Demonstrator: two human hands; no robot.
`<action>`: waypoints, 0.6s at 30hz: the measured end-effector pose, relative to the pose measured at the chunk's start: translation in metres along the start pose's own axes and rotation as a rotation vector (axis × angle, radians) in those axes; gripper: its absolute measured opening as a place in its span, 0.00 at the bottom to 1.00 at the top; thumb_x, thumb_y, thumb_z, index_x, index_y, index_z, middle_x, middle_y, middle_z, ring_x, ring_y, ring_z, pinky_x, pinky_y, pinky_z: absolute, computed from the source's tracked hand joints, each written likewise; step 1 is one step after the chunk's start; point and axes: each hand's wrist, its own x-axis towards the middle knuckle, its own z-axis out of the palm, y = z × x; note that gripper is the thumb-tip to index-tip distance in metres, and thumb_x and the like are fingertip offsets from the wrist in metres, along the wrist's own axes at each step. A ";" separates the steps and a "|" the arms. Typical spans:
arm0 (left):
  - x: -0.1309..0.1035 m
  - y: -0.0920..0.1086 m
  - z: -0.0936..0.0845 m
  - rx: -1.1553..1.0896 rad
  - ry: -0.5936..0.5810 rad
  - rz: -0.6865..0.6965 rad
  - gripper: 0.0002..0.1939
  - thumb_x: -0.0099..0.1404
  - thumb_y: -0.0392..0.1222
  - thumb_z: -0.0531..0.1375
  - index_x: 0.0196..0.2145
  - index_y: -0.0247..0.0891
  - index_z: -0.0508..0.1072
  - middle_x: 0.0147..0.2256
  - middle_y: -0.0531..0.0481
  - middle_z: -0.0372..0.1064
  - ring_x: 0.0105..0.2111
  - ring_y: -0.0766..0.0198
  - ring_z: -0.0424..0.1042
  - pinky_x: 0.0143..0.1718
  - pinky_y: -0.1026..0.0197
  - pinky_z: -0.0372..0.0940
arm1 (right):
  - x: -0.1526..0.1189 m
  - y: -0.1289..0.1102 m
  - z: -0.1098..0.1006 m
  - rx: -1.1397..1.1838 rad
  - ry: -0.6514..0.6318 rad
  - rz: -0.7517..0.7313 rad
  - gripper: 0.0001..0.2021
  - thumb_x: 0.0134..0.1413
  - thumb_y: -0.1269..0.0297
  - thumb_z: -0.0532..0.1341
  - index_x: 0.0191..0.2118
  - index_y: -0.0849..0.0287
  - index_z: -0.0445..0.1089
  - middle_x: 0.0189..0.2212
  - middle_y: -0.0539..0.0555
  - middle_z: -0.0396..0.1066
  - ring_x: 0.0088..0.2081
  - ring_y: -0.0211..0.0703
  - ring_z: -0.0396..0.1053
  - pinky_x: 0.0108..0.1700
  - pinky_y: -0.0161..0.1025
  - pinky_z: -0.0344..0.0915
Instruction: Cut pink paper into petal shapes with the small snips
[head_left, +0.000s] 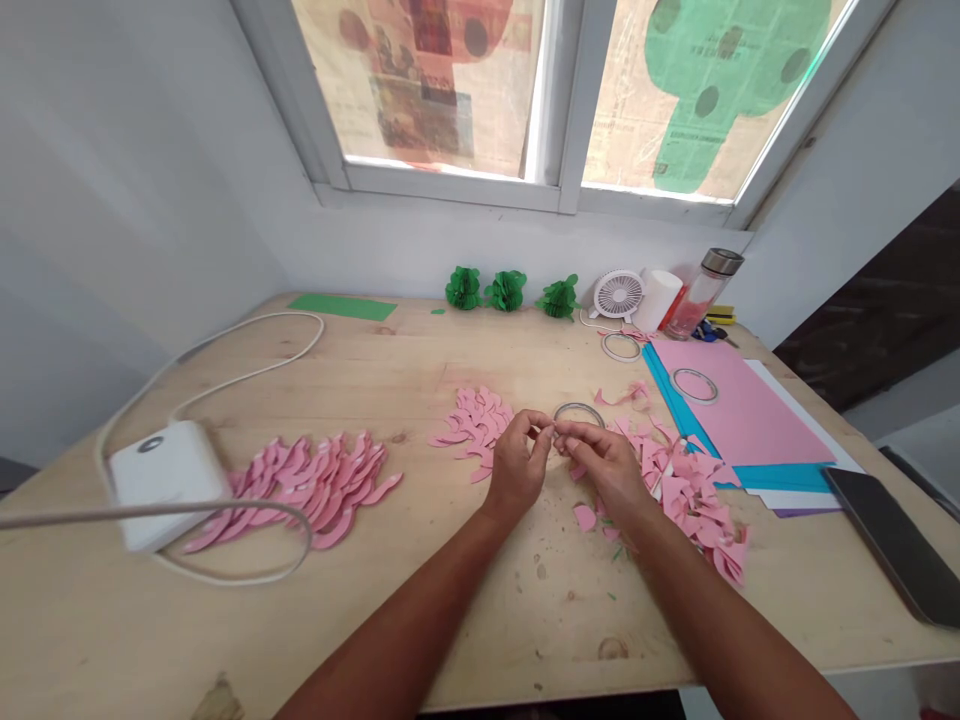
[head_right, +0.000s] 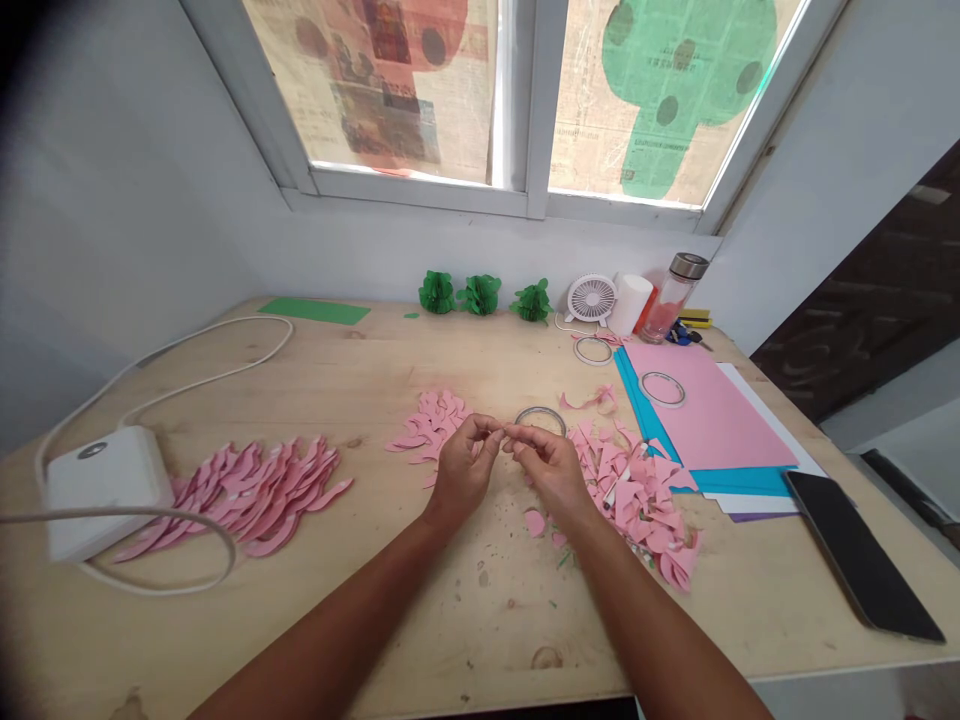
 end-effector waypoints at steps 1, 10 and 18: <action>0.000 0.000 0.000 -0.013 -0.010 -0.007 0.05 0.62 0.40 0.53 0.31 0.38 0.66 0.32 0.49 0.69 0.33 0.64 0.69 0.35 0.62 0.63 | 0.000 0.000 0.000 -0.001 0.002 0.004 0.14 0.44 0.61 0.61 0.38 0.60 0.75 0.29 0.54 0.72 0.27 0.37 0.66 0.22 0.30 0.58; -0.001 0.002 0.000 -0.051 -0.032 -0.055 0.04 0.62 0.40 0.53 0.32 0.38 0.65 0.31 0.50 0.67 0.32 0.65 0.68 0.34 0.62 0.62 | 0.000 -0.002 0.002 -0.082 0.017 -0.009 0.15 0.45 0.60 0.60 0.40 0.61 0.73 0.31 0.56 0.72 0.32 0.41 0.68 0.22 0.30 0.60; 0.000 0.002 0.000 -0.060 -0.027 -0.066 0.04 0.61 0.40 0.53 0.32 0.38 0.65 0.30 0.51 0.67 0.32 0.65 0.68 0.34 0.63 0.62 | 0.002 0.006 -0.001 -0.142 0.001 -0.084 0.14 0.49 0.62 0.58 0.40 0.60 0.73 0.32 0.55 0.72 0.33 0.42 0.68 0.25 0.32 0.62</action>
